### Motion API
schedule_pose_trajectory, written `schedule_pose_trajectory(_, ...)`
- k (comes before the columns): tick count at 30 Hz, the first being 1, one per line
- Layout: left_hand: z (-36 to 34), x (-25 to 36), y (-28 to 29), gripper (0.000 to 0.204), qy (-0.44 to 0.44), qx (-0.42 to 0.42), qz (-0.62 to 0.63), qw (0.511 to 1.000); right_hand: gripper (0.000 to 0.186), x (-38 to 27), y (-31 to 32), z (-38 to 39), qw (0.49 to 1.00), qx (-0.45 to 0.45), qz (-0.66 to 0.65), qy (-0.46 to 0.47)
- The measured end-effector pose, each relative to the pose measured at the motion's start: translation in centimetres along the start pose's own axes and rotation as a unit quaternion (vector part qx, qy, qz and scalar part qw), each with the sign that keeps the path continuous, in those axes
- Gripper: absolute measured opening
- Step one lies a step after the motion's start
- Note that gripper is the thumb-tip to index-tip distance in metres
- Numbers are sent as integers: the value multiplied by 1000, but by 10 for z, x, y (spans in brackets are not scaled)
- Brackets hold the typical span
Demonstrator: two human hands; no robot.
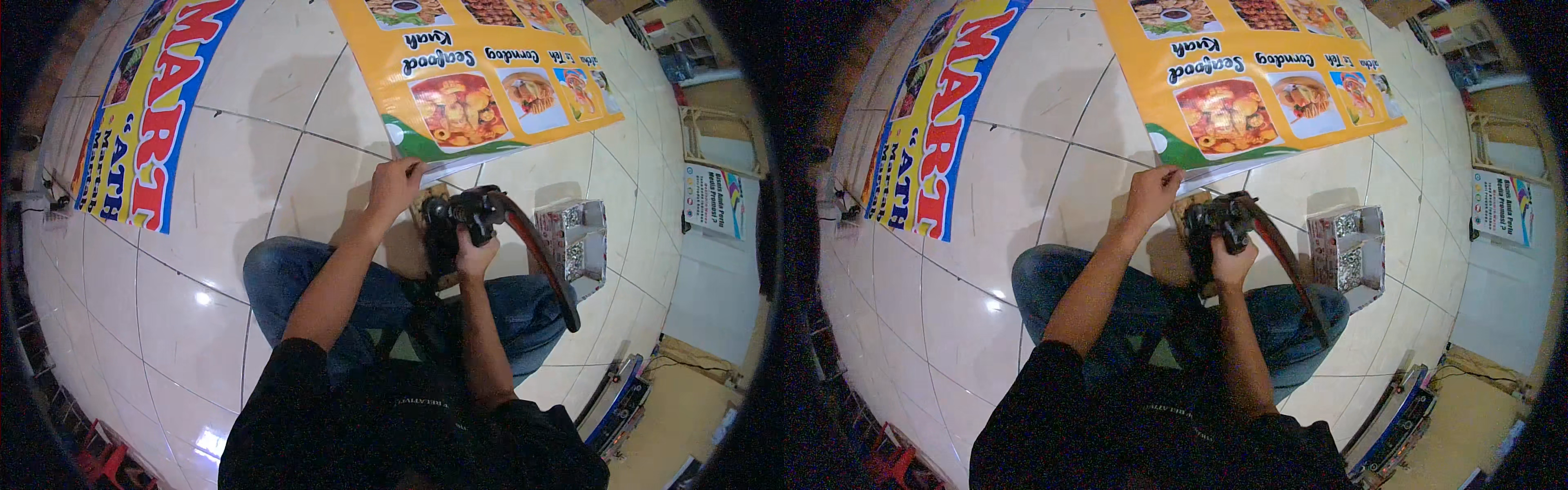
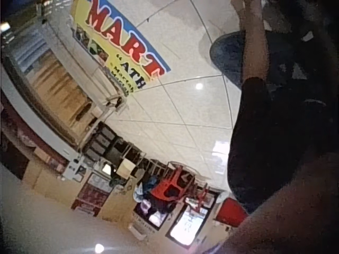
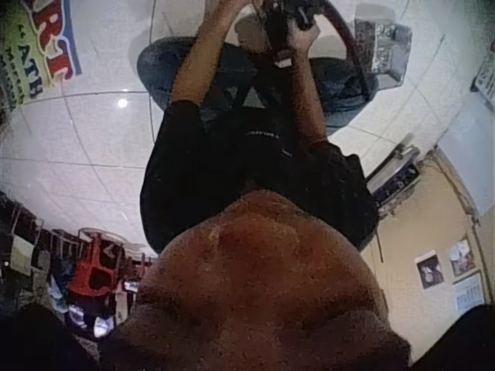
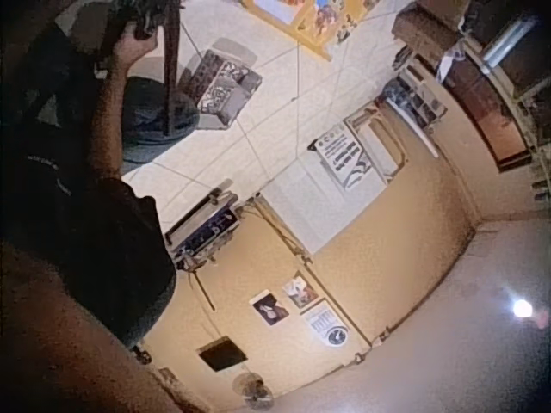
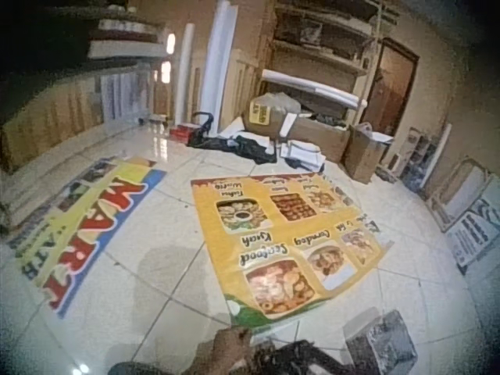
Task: Installing metal grommets into the corners of a vinyl banner using a manual punch tool.
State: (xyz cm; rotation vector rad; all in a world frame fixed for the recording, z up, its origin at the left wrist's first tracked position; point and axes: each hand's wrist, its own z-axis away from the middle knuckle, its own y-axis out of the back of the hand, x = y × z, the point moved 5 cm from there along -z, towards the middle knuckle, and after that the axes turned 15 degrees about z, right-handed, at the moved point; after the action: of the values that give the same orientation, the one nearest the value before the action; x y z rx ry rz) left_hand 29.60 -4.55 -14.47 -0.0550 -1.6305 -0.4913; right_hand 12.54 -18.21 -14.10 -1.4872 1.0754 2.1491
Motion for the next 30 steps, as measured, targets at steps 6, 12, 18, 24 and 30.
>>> schedule_pose_trajectory(6,1,-24,-3,17,139,58,228,962,21,-35,-30,-32,999,-3,6,45)
schedule_pose_trajectory(12,18,-55,-14,20,280,69,368,884,22,-27,-51,-45,990,-117,34,78)
schedule_pose_trajectory(18,27,-60,-21,16,327,46,432,839,59,15,109,-121,942,8,330,63)
schedule_pose_trajectory(24,31,-59,-23,14,337,56,445,828,39,68,176,-150,860,58,504,56)
schedule_pose_trajectory(30,36,-54,-24,16,337,59,416,842,38,96,140,-156,911,-160,376,50)
